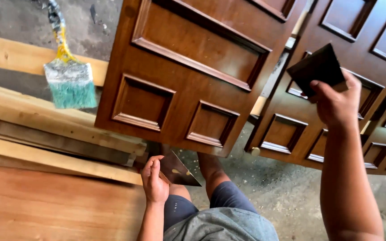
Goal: Applying wood putty to imperfections on wooden doors and smoothing it with a scraper to prepare for finishing.
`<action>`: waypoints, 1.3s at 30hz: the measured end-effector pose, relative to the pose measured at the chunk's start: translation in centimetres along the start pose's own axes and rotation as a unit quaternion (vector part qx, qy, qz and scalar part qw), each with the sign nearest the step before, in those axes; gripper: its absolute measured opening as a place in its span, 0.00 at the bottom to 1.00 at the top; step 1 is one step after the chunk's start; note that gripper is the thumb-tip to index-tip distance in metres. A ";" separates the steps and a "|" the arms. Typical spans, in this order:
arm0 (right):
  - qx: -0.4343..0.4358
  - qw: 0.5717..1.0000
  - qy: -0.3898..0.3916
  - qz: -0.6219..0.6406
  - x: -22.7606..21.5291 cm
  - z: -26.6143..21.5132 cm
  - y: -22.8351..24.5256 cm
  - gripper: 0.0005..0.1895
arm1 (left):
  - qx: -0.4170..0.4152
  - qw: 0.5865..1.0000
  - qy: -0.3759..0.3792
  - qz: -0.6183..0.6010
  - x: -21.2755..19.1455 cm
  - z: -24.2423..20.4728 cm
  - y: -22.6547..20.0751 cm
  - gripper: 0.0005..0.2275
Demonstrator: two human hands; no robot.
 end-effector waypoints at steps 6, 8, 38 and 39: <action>-0.101 0.982 0.039 -0.152 3.8 2.1 3.1 0.18 | -0.008 0.999 -0.014 -0.050 -4.2 0.1 -1.1 0.14; -0.148 0.973 0.055 -0.171 4.9 2.4 3.9 0.23 | -0.011 0.998 -0.021 -0.062 -5.0 0.0 -1.0 0.14; -0.281 0.812 0.163 -0.485 21.4 -0.4 1.4 0.22 | -0.023 0.999 0.003 -0.032 -6.9 1.6 -2.3 0.14; -0.271 0.810 0.151 -0.498 21.0 0.2 1.7 0.25 | -0.023 0.999 0.007 -0.034 -6.8 1.6 -2.4 0.14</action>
Point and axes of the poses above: each hand's wrist, its own z-axis towards the middle knuckle, its own x-axis out of the palm, y = z × x, the point moved 2 cm from there along z, towards the middle knuckle, and after that the axes turned 4 degrees about -z, right-handed, at the moved point
